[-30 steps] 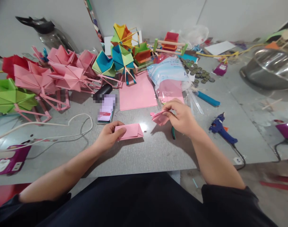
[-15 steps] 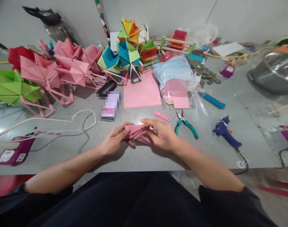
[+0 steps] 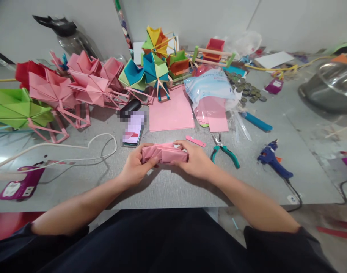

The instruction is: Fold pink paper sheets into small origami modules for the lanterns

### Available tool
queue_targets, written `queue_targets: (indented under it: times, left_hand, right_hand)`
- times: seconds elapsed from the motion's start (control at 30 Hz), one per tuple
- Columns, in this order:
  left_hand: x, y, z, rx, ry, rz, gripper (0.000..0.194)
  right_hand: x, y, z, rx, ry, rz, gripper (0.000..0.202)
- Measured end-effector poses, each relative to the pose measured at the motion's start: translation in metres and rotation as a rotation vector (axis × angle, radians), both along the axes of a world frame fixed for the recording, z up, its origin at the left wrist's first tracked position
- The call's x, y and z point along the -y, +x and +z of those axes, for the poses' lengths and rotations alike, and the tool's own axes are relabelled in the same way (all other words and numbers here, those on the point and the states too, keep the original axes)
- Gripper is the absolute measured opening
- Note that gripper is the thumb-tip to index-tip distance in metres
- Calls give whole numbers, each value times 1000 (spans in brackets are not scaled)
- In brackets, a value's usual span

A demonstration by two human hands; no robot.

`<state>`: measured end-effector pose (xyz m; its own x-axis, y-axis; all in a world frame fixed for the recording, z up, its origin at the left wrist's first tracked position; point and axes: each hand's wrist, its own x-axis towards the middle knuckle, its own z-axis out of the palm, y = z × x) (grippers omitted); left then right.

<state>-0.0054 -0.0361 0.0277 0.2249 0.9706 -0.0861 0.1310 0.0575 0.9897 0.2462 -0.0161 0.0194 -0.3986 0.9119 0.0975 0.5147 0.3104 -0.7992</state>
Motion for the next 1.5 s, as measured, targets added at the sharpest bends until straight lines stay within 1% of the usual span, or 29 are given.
queue_targets:
  times: [0.03, 0.1, 0.17, 0.23, 0.3, 0.37, 0.43, 0.5, 0.53, 0.6, 0.7, 0.77, 0.87, 0.93, 1.0, 1.07, 1.13, 1.23, 1.4, 1.47, 1.5]
  left_hand:
    - [-1, -1, 0, -31, 23, -5, 33]
    - [-3, -3, 0, -97, 45, -48, 30]
    - [-2, -2, -2, -130, 37, -111, 29]
    - [-2, -1, -6, -121, 23, -166, 29]
    - [-1, 0, -9, -134, 37, -193, 28]
    - [-2, 0, -11, -215, 118, -169, 25]
    - [-3, 0, -12, -321, 258, -151, 21]
    - [-3, -1, -12, -393, 376, -160, 26]
    - [-3, -2, -13, -413, 403, -159, 30]
    - [-3, -1, -16, -416, 388, -114, 40]
    - [-4, 4, -25, -315, 297, -51, 56]
    - [-5, 9, -30, -252, 261, -59, 62]
    - [-7, 14, -37, -238, 255, -75, 67]
    - [-7, 16, -40, -213, 268, -84, 73]
    - [-8, 17, -44, -168, 290, -89, 79]
    - [-9, 16, -47, -132, 309, -90, 82]
    - [-10, 16, -49, -122, 316, -81, 81]
    - [-12, 16, -52, -132, 315, -77, 80]
    - [-14, 19, -54, -192, 316, -71, 77]
    - [-14, 20, -52, -242, 317, -48, 71]
    - [-14, 19, -49, -277, 324, -40, 64]
  right_hand:
    - [-2, 2, -1, -4, -30, 10, 54]
    - [-5, 3, -3, -11, -5, 15, 45]
    - [-7, 2, -8, -6, 74, 20, 43]
    - [-6, 0, -12, 17, 145, 27, 41]
    - [-4, -3, -17, 47, 198, 36, 39]
    - [-1, -6, -20, 61, 238, 53, 36]
    - [2, -8, -21, 62, 272, 93, 29]
    - [4, -10, -22, 76, 311, 133, 24]
    - [6, -11, -22, 92, 335, 139, 25]
    - [7, -14, -24, 129, 373, 107, 30]
    - [10, -18, -29, 117, 359, 42, 49]
    - [11, -20, -34, 48, 331, -3, 58]
    - [13, -22, -44, -72, 279, -69, 74]
    - [14, -25, -50, -115, 240, -61, 83]
    - [14, -26, -54, -114, 228, -26, 84]
    - [12, -26, -54, -83, 236, -14, 80]
    - [9, -25, -52, -44, 232, -34, 75]
    - [5, -23, -46, 25, 218, -69, 67]
    - [1, -28, -37, 182, 221, -55, 53]
    - [-2, -28, -33, 224, 229, -35, 45]
    - [-3, -28, -31, 242, 236, -26, 41]
